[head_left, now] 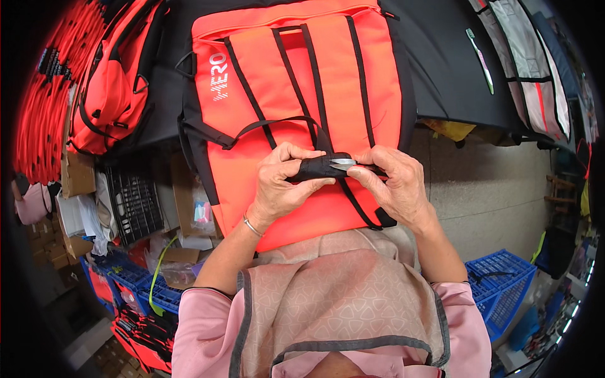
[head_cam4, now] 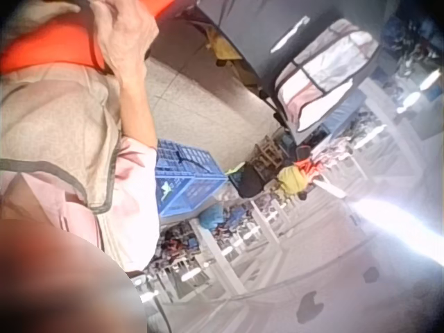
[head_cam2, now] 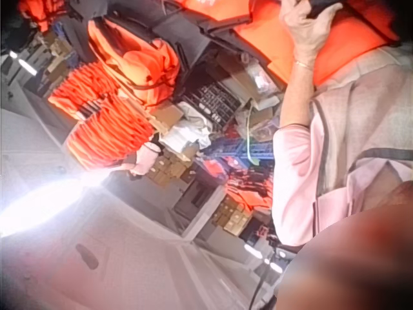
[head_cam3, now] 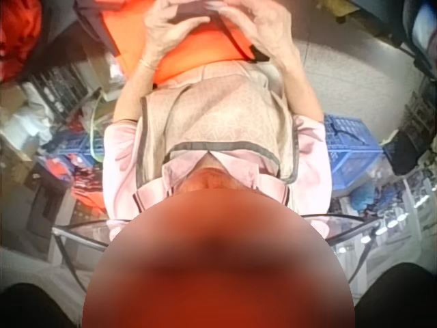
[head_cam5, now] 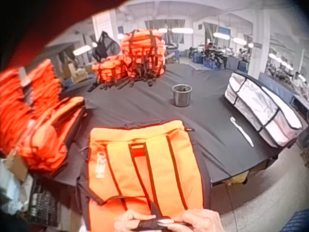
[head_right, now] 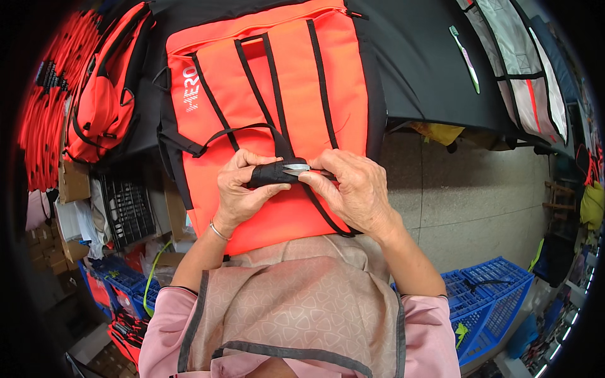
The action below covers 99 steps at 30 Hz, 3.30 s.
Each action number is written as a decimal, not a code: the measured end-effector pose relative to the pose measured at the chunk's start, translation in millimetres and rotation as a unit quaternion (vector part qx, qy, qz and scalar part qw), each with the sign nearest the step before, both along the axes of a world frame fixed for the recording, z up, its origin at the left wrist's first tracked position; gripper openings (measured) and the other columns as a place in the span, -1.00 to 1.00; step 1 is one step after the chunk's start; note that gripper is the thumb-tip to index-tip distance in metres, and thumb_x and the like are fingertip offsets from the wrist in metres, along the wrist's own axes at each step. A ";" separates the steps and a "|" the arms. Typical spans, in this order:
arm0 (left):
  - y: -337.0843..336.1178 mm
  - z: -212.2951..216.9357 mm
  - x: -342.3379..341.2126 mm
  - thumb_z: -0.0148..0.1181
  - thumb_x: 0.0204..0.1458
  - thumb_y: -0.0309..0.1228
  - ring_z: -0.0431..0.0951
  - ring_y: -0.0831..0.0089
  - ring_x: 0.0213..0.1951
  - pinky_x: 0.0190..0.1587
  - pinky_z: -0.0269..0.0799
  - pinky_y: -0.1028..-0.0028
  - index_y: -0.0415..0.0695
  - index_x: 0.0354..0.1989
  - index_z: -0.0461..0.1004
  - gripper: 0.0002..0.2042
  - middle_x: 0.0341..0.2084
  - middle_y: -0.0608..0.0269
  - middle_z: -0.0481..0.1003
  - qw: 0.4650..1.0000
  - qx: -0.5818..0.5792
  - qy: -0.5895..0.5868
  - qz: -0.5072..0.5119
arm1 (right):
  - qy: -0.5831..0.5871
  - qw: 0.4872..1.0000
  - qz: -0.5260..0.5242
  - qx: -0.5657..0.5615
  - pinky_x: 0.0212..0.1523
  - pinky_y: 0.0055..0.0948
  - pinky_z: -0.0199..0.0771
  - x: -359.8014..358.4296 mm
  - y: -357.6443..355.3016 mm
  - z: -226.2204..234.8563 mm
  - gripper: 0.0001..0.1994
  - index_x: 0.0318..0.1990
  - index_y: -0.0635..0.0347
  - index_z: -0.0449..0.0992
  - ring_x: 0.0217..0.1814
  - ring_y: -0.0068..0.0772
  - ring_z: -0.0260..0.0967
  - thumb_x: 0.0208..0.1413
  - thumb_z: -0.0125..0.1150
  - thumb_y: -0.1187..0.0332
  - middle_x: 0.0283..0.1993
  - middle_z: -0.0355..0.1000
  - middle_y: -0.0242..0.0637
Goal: Inspecting and preparing neon orange backpacks and white mesh bags in a manufacturing facility.
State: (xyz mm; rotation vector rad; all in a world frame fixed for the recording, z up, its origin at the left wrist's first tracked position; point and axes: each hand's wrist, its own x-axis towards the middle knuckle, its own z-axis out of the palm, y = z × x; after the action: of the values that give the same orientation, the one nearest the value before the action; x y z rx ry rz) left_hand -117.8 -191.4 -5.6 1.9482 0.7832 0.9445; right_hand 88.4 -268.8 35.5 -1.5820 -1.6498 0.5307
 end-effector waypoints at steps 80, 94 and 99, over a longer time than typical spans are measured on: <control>4.8 4.3 9.4 0.52 -0.26 -0.47 0.49 0.53 -0.30 -0.22 0.43 0.53 -0.11 -0.29 0.69 -0.73 -0.36 0.30 0.56 0.993 -0.117 0.014 0.012 | 0.216 0.963 -0.123 -0.103 -0.19 -0.44 0.47 8.4 -8.9 -12.2 -0.68 -0.03 0.29 0.45 -0.27 -0.49 0.46 0.15 0.30 0.29 -0.26 0.53 -0.19; 7.5 5.8 9.8 0.52 -0.25 -0.46 0.48 0.54 -0.31 -0.24 0.42 0.53 -0.08 -0.28 0.70 -0.73 -0.37 0.33 0.56 0.989 -0.145 0.016 0.019 | 0.092 0.992 -0.079 -0.019 -0.47 -0.39 0.44 -9.4 -4.8 -17.4 -0.79 -0.32 0.25 0.52 -0.46 -0.30 0.50 -0.03 0.42 0.36 -0.44 0.49 -0.23; 7.9 2.7 10.2 0.52 -0.26 -0.46 0.48 0.54 -0.31 -0.23 0.41 0.53 -0.08 -0.29 0.70 -0.73 -0.38 0.33 0.55 0.987 -0.158 -0.001 0.017 | 0.048 0.998 -0.045 -0.015 -0.47 -0.39 0.43 -7.5 -4.6 -16.5 -0.83 -0.34 0.27 0.53 -0.50 -0.29 0.47 -0.03 0.41 0.42 -0.47 0.49 -0.20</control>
State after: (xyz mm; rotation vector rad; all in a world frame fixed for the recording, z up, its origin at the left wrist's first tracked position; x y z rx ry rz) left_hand -107.6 -183.5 -2.9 1.6623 0.9088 0.7881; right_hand 81.0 -273.4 19.0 -1.6192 -1.4995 0.5777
